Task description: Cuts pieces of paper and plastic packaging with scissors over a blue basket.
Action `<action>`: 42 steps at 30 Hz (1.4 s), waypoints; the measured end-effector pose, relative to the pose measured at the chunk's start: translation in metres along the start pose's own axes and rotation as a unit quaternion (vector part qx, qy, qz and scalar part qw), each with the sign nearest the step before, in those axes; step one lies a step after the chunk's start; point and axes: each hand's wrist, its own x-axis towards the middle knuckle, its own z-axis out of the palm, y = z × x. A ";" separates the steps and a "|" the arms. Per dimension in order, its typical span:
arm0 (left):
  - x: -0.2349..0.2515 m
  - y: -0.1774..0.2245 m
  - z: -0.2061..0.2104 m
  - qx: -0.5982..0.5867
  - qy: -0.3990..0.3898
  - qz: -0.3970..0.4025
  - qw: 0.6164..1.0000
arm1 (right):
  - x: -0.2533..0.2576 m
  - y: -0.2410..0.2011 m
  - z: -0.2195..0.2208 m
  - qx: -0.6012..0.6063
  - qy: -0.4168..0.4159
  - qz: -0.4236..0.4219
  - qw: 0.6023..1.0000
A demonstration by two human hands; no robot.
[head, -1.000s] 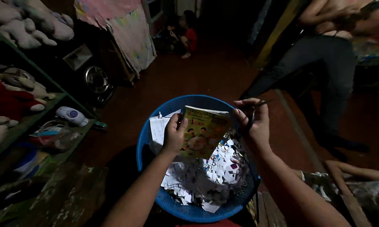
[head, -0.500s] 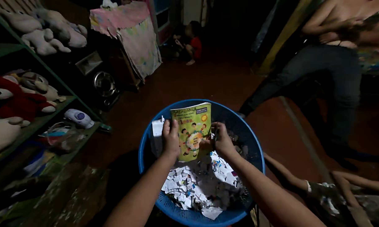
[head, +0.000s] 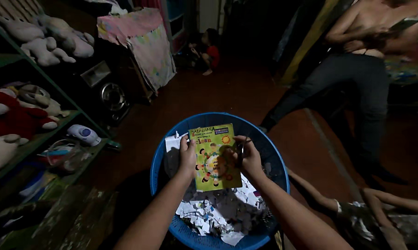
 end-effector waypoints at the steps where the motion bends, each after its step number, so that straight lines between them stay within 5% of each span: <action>1: 0.001 -0.002 0.000 0.012 -0.006 0.012 1.000 | -0.001 -0.001 0.000 0.019 0.011 -0.011 1.000; 8: 0.013 0.004 -0.010 0.186 -0.117 0.070 0.973 | 0.006 -0.007 -0.010 0.133 0.084 0.044 0.987; 20: 0.044 0.006 -0.040 0.192 -0.217 0.111 0.951 | 0.014 -0.008 -0.023 0.108 0.106 0.053 0.987; 25: 0.045 0.005 -0.040 0.183 -0.219 0.139 0.948 | 0.021 -0.005 -0.032 0.041 0.072 0.109 0.991; 34: 0.050 0.001 -0.043 0.230 -0.159 0.160 0.947 | 0.011 -0.007 -0.026 0.066 0.076 0.017 0.995; 42: 0.045 0.009 -0.040 0.242 -0.223 0.152 0.932 | 0.018 -0.001 -0.025 0.054 0.029 0.037 0.997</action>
